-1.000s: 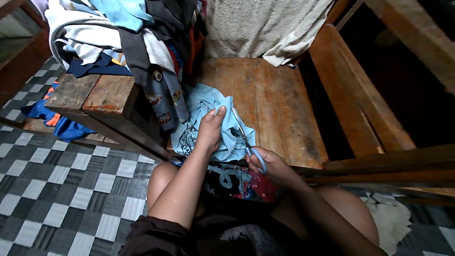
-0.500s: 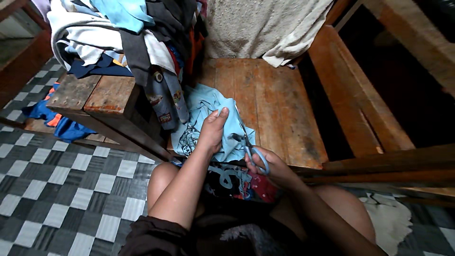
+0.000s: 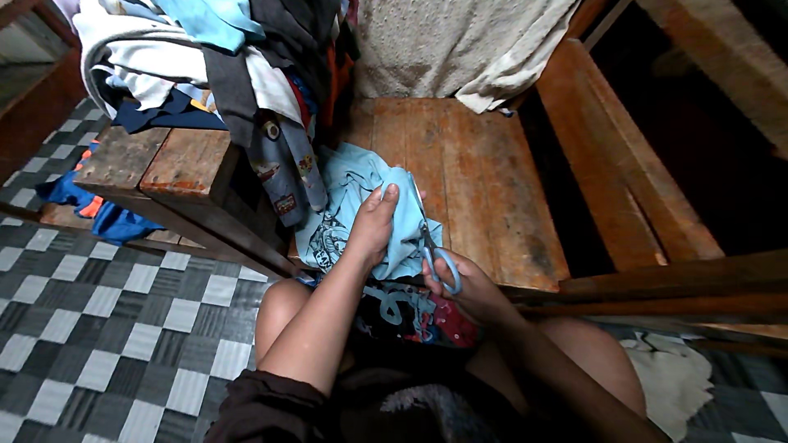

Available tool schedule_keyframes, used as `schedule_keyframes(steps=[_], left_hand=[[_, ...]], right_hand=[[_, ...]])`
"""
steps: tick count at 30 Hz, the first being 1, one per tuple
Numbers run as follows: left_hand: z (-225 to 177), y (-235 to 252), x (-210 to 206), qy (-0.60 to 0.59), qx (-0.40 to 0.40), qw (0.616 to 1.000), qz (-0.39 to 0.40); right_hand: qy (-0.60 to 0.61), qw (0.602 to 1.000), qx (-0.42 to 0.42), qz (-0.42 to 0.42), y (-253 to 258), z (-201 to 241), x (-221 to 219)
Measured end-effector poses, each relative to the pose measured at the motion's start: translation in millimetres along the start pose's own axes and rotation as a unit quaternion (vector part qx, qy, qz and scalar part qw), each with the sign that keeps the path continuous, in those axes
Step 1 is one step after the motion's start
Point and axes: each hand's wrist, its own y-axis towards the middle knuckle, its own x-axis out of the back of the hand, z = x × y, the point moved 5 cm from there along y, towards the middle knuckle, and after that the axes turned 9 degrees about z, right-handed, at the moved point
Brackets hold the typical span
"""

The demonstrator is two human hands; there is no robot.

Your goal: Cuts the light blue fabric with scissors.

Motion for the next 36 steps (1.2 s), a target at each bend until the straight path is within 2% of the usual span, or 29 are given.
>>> schedule_keyframes(steps=[12,30,36], left_hand=[[-0.6,0.2,1.5,0.023,0.02,0.999,0.011],[4.2,1.4,-2.3,0.052,0.042,0.997,0.028],[3.7,1.1,-3.0,0.079,0.053,0.994,0.046]], right_hand=[[0.024,1.0,-0.011,-0.011,-0.2,1.0,-1.5],[0.045,0.998,0.016,-0.051,4.5,0.0,-2.6],[0.037,0.998,-0.003,-0.049,3.8,1.8,0.5]])
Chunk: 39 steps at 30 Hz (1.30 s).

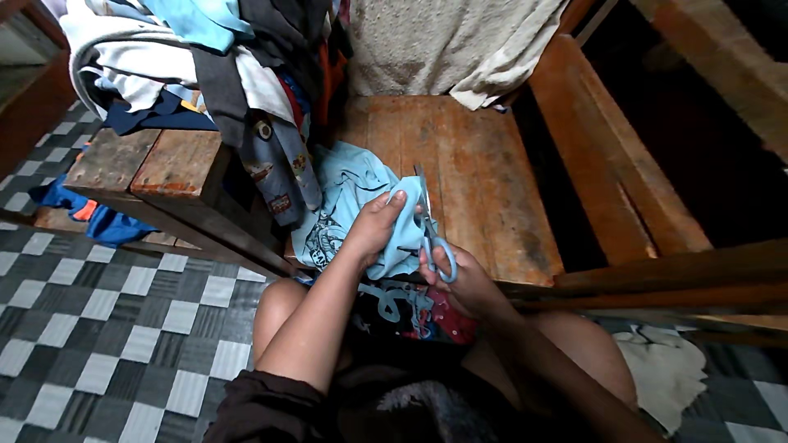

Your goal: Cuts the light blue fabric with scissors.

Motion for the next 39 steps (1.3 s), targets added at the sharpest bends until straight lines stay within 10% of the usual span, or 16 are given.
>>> schedule_keyframes(steps=[11,19,24,28,31,35,39], left_hand=[[-6.6,-6.1,3.6,0.117,0.004,0.993,-0.016],[-56.7,-43.8,-36.7,0.578,-0.029,0.815,-0.035],[-144.9,-45.4,-6.2,0.39,-0.007,0.908,-0.154],[-234.2,-46.6,56.1,0.138,-0.188,0.929,-0.287],[-293.4,-66.3,91.9,0.127,-0.314,0.864,-0.371],[-304.4,-83.2,104.8,0.405,-0.201,0.745,-0.491],[-238.5,-69.8,36.8,0.632,-0.171,0.671,-0.347]], right_hand=[[-0.005,0.999,-0.006,-0.045,0.4,4.2,12.3],[-0.032,0.986,0.008,-0.165,-2.8,18.6,49.5],[-0.017,0.987,0.015,-0.159,-7.1,17.6,53.9],[-0.011,0.988,0.022,-0.153,-10.0,19.3,57.0],[-0.017,0.989,0.023,-0.146,-12.3,19.4,57.9],[-0.054,0.989,0.005,-0.136,-13.2,16.1,58.9],[-0.111,0.985,-0.016,-0.133,-13.7,16.0,58.3]])
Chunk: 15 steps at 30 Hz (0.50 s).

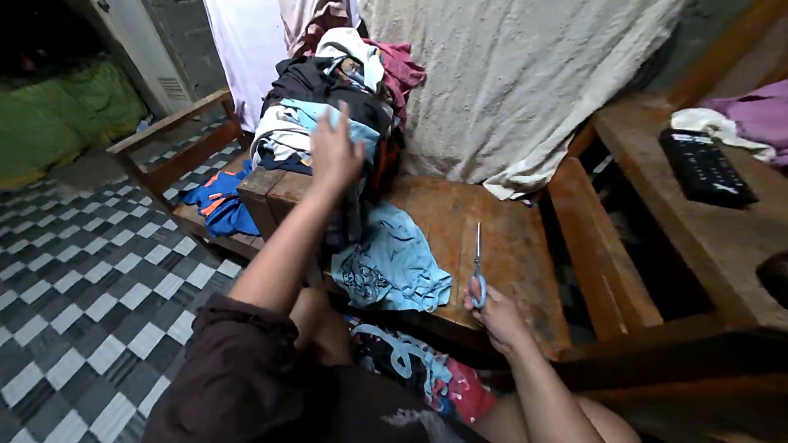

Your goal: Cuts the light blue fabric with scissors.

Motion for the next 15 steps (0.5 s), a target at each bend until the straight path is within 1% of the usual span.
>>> schedule_keyframes(steps=[1,2,3,5,6,7,8,10,12,15], left_hand=[[-16.1,-19.9,-29.6,0.015,-0.063,0.997,0.049],[-29.8,-43.2,-64.1,0.019,-0.107,0.987,0.115],[-40.5,-68.8,-100.6,0.018,-0.12,0.971,0.204],[-50.0,-117.5,-167.5,0.009,-0.085,0.917,0.39],[-50.0,-136.4,-192.8,0.004,-0.06,0.897,0.437],[-48.9,-149.9,-211.6,0.0,-0.033,0.888,0.458],[-47.0,-158.0,-225.5,0.0,-0.01,0.887,0.462],[-43.4,-164.7,-240.1,0.009,0.009,0.894,0.447],[-47.4,-166.5,-237.5,0.002,-0.004,0.903,0.429],[-59.4,-168.2,-216.9,-0.081,-0.017,0.915,0.394]], right_hand=[[-0.01,1.0,-0.002,0.003,-0.5,0.8,0.1],[-0.019,1.0,-0.001,0.003,-0.8,1.3,0.8],[-0.032,0.999,0.0,0.0,-0.9,1.5,1.5],[-0.062,0.998,-0.001,-0.005,0.1,1.0,3.5],[-0.077,0.997,-0.003,-0.004,0.2,0.0,4.7],[-0.087,0.996,-0.003,-0.003,-0.3,-1.0,6.0],[-0.096,0.995,-0.007,-0.004,-1.1,-2.0,7.3],[-0.111,0.994,-0.02,-0.009,-3.1,-5.9,10.8],[-0.116,0.993,-0.033,-0.012,-6.8,-7.3,14.8],[-0.116,0.993,-0.027,-0.019,-14.7,-4.5,23.0]])
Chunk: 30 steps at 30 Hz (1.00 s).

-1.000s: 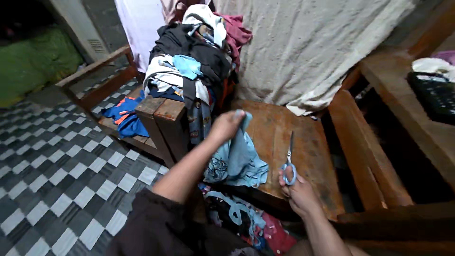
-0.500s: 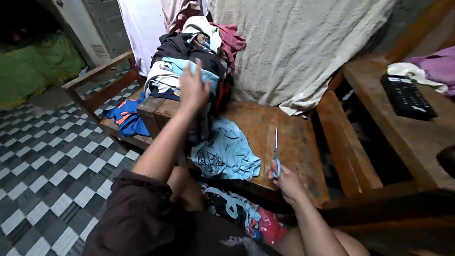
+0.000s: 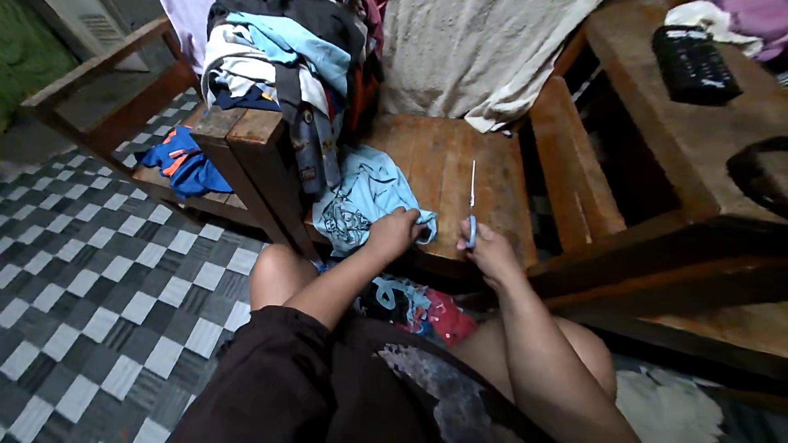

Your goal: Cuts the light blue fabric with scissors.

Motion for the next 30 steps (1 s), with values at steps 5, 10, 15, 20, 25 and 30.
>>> schedule_keyframes(steps=[5,10,15,20,25,30], left_hand=[[-35.1,-34.1,24.8,-0.117,-0.149,0.982,-0.006],[-3.4,-37.4,53.5,-0.137,-0.083,0.985,-0.068],[75.4,-48.4,61.6,-0.038,0.223,0.971,-0.083],[113.9,-48.4,38.2,-0.103,0.266,0.955,-0.081],[113.3,-50.4,30.9,-0.176,0.236,0.952,-0.088],[122.6,-73.5,32.8,-0.158,0.258,0.951,-0.064]], right_hand=[[0.023,0.999,0.032,-0.009,-4.5,5.3,9.5],[0.023,0.999,0.022,-0.025,-8.4,7.3,10.9],[0.017,0.999,0.021,-0.02,-8.9,6.5,8.2],[-0.106,0.994,-0.014,0.024,-7.9,10.9,-21.4],[-0.217,0.975,0.041,0.019,11.4,9.8,-71.0],[-0.314,0.949,0.025,0.023,28.4,10.7,-89.0]])
